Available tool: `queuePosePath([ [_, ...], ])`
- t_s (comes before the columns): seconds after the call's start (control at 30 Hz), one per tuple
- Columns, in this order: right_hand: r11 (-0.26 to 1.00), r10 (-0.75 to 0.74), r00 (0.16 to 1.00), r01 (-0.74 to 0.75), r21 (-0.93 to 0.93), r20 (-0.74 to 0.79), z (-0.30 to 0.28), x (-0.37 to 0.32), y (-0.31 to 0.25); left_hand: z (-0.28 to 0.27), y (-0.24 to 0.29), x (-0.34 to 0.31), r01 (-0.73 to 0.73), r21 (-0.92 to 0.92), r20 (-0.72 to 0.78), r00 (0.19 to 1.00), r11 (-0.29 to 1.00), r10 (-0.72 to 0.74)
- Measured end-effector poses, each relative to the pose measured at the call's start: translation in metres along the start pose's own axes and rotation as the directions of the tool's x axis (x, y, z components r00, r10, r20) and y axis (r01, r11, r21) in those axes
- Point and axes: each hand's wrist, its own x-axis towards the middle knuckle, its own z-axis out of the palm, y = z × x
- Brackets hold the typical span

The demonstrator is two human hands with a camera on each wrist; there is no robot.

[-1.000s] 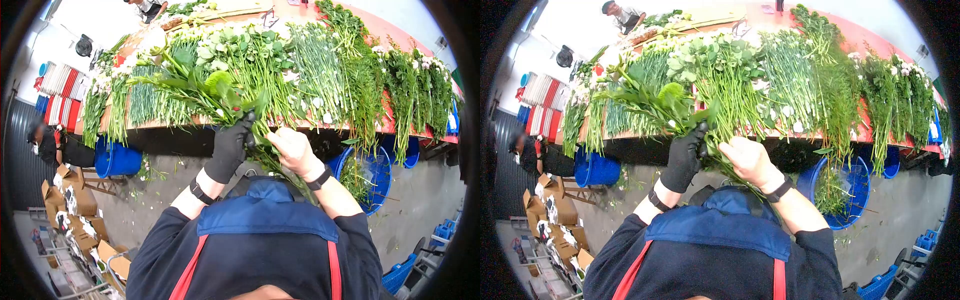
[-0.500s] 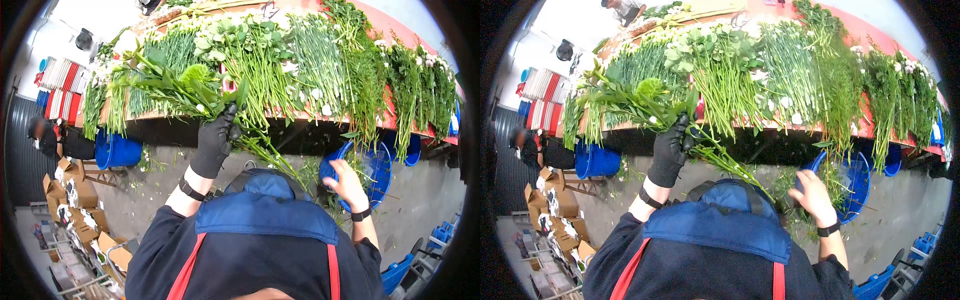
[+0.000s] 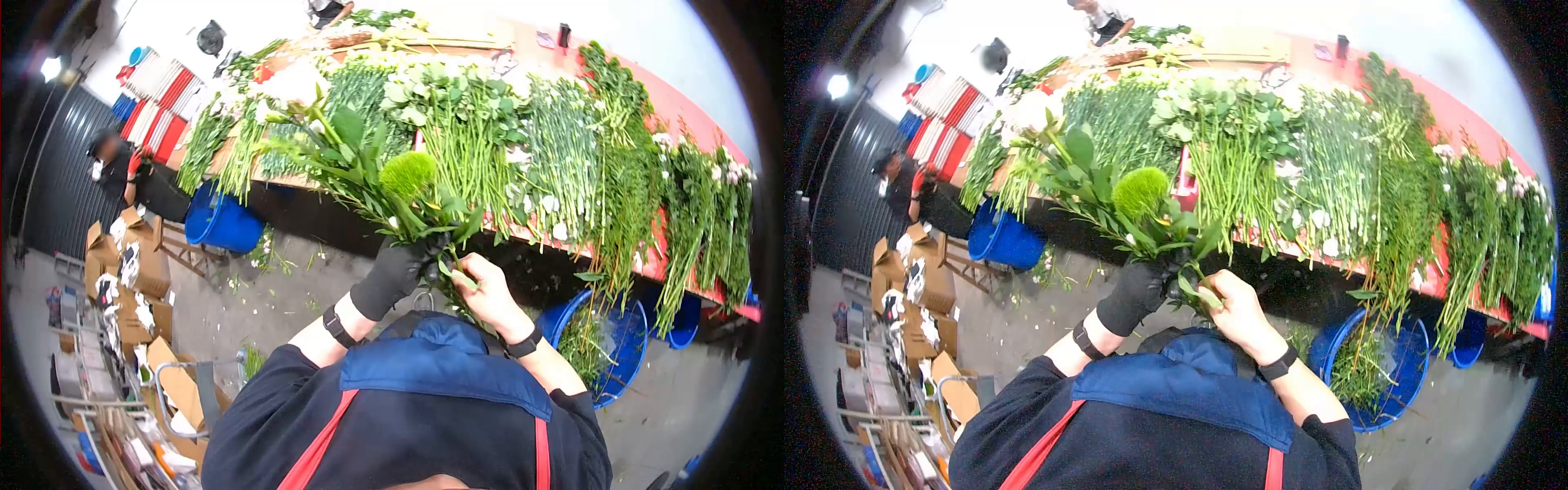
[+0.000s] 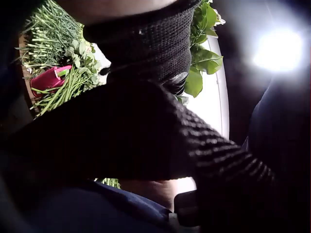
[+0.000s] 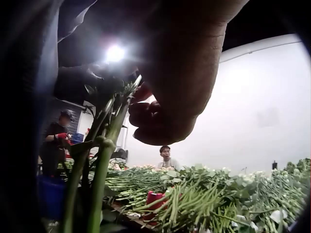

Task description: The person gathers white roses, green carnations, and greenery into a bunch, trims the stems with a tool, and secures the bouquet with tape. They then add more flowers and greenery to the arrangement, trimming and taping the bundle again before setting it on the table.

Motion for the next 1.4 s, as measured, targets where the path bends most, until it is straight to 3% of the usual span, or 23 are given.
queuePosePath([
  [0.13,0.856,-0.123,0.986,0.164,-0.491,0.114,0.007,0.004,-0.01,-0.011,0.004,-0.022,0.058,0.118,-0.057,0.997,0.991,-0.052],
  [0.17,0.855,-0.113,0.986,0.16,-0.494,0.123,0.009,0.002,-0.01,-0.011,0.008,-0.027,0.114,0.131,-0.092,0.99,0.985,-0.102],
  [0.23,0.853,-0.084,0.987,0.141,-0.502,0.135,0.015,-0.006,-0.005,-0.013,0.009,-0.037,0.056,0.284,-0.217,0.976,0.957,0.007],
  [0.27,0.822,-0.015,0.984,0.113,-0.558,0.177,0.02,-0.013,0.003,-0.023,0.011,-0.041,0.103,0.239,-0.247,0.968,0.965,-0.042],
  [0.37,0.883,0.126,0.965,-0.003,-0.47,0.232,0.028,-0.037,0.03,-0.052,-0.011,-0.056,0.117,0.322,-0.343,0.939,0.939,0.001],
  [0.4,0.923,0.13,0.954,-0.017,-0.384,0.27,0.025,-0.041,0.032,-0.061,-0.017,-0.06,0.176,-0.251,-0.346,0.902,0.952,-0.258],
  [0.43,0.953,0.119,0.963,-0.043,-0.299,0.241,0.028,-0.04,0.022,-0.072,-0.023,-0.062,0.17,-0.74,-0.212,0.859,0.651,-0.466],
  [0.47,0.975,0.112,0.971,-0.066,-0.212,0.212,0.031,-0.038,0.009,-0.081,-0.027,-0.065,0.107,-0.985,0.014,0.829,0.135,-0.559],
  [0.57,0.998,0.015,0.985,-0.005,-0.061,0.17,0.053,-0.026,0.002,-0.082,-0.06,-0.084,0.066,-0.994,0.107,0.792,-0.091,-0.601],
  [0.63,0.995,0.084,0.996,-0.086,0.057,0.04,0.087,-0.01,0.005,-0.096,-0.069,-0.103,-0.032,-0.999,-0.022,0.802,-0.008,-0.597],
  [0.67,0.995,0.058,0.998,-0.058,0.078,0.001,0.101,-0.005,0.001,-0.103,-0.074,-0.112,-0.082,-0.996,-0.086,0.802,0.033,-0.591],
  [0.7,0.992,0.067,0.998,-0.066,0.111,-0.007,0.116,0.002,-0.004,-0.102,-0.103,-0.128,-0.137,-0.99,-0.131,0.867,0.023,-0.481],
  [0.77,0.982,0.095,0.995,-0.091,0.165,-0.018,0.146,0.017,-0.017,-0.131,-0.096,-0.137,-0.042,-0.999,-0.052,0.817,0.031,-0.575],
  [0.8,0.988,0.077,0.997,-0.076,0.135,0.002,0.163,0.026,-0.025,-0.144,-0.094,-0.142,0.008,-1.0,-0.009,0.784,0.024,-0.62],
  [0.9,0.997,0.056,0.998,-0.058,0.052,0.04,0.221,0.055,-0.049,-0.171,-0.116,-0.16,-0.009,-0.999,-0.039,0.793,0.053,-0.608],
  [0.93,1.0,-0.004,0.999,0.002,0.031,0.051,0.241,0.062,-0.055,-0.172,-0.137,-0.176,0.091,-0.986,-0.011,0.801,0.139,-0.598],
  [1.03,0.994,-0.089,0.992,0.083,0.067,0.086,0.303,0.075,-0.074,-0.209,-0.147,-0.191,-0.057,-0.99,-0.117,0.847,0.13,-0.519],
  [1.2,0.992,-0.128,0.98,0.125,0.034,0.149,0.361,0.092,-0.083,-0.251,-0.18,-0.225,-0.01,-0.951,-0.181,0.828,0.309,-0.531],
  [1.3,0.987,-0.156,0.973,0.161,-0.019,0.173,0.385,0.107,-0.081,-0.26,-0.203,-0.234,-0.088,-0.913,-0.283,0.84,0.398,-0.463],
  [1.37,0.988,-0.137,0.962,0.148,-0.029,0.237,0.398,0.117,-0.09,-0.267,-0.207,-0.237,-0.112,-0.987,-0.156,0.82,0.113,-0.551],
  [1.4,0.994,-0.096,0.959,0.106,-0.025,0.268,0.403,0.121,-0.09,-0.272,-0.214,-0.24,-0.105,-0.992,-0.123,0.83,0.065,-0.543],
])
